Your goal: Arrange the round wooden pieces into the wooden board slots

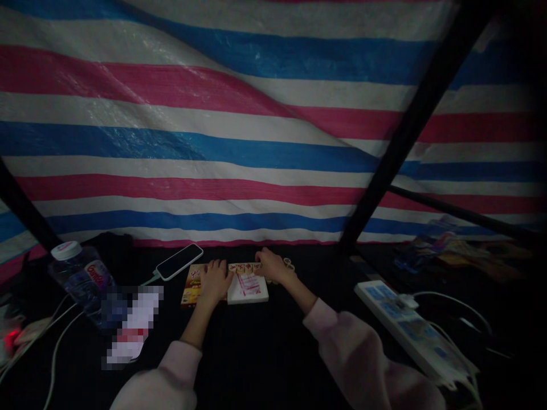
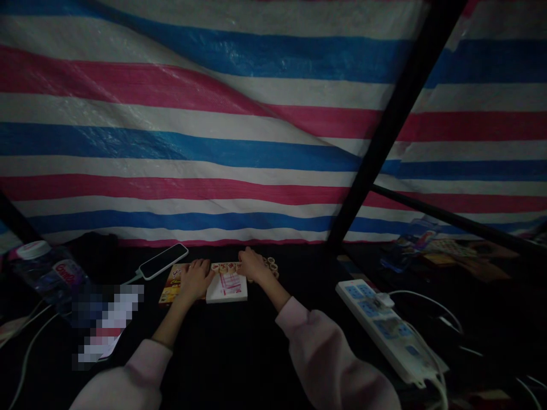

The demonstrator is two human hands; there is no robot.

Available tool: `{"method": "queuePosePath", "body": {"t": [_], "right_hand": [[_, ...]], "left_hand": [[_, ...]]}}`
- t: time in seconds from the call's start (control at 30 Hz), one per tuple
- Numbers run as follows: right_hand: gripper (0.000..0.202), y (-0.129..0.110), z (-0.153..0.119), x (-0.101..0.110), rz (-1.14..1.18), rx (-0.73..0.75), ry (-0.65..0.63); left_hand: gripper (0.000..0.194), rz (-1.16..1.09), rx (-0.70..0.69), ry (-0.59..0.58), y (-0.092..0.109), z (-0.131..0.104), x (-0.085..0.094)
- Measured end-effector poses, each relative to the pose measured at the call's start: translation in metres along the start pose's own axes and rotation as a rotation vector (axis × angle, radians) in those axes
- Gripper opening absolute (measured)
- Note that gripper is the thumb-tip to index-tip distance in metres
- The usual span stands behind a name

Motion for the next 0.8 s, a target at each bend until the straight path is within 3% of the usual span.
{"method": "queuePosePath", "body": {"t": [0.3, 0.6, 0.8], "right_hand": [[0.030, -0.0028, -0.0014, -0.0073, -0.051, -0.037, 0.112], [0.025, -0.0067, -0.0064, -0.0064, -0.081, -0.098, 0.022], [0.026, -0.0086, -0.0058, -0.0100, -0.056, -0.095, 0.033]], "left_hand": [[0.038, 0.007, -0.011, 0.009, -0.0002, 0.0006, -0.0001], [0.039, -0.002, -0.006, 0.004, 0.0001, 0.0009, -0.0001], [0.039, 0.000, 0.002, -0.017, -0.0003, 0.0010, -0.0006]]}}
Point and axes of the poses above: each hand's wrist, its own z-axis towards the middle knuckle, its own x-axis out of the back of the hand, y = z × x, the point moved 4 cm from there along z, towards the middle knuckle, and after that the axes turned 1 degree about -z, right-handed, at the moved point
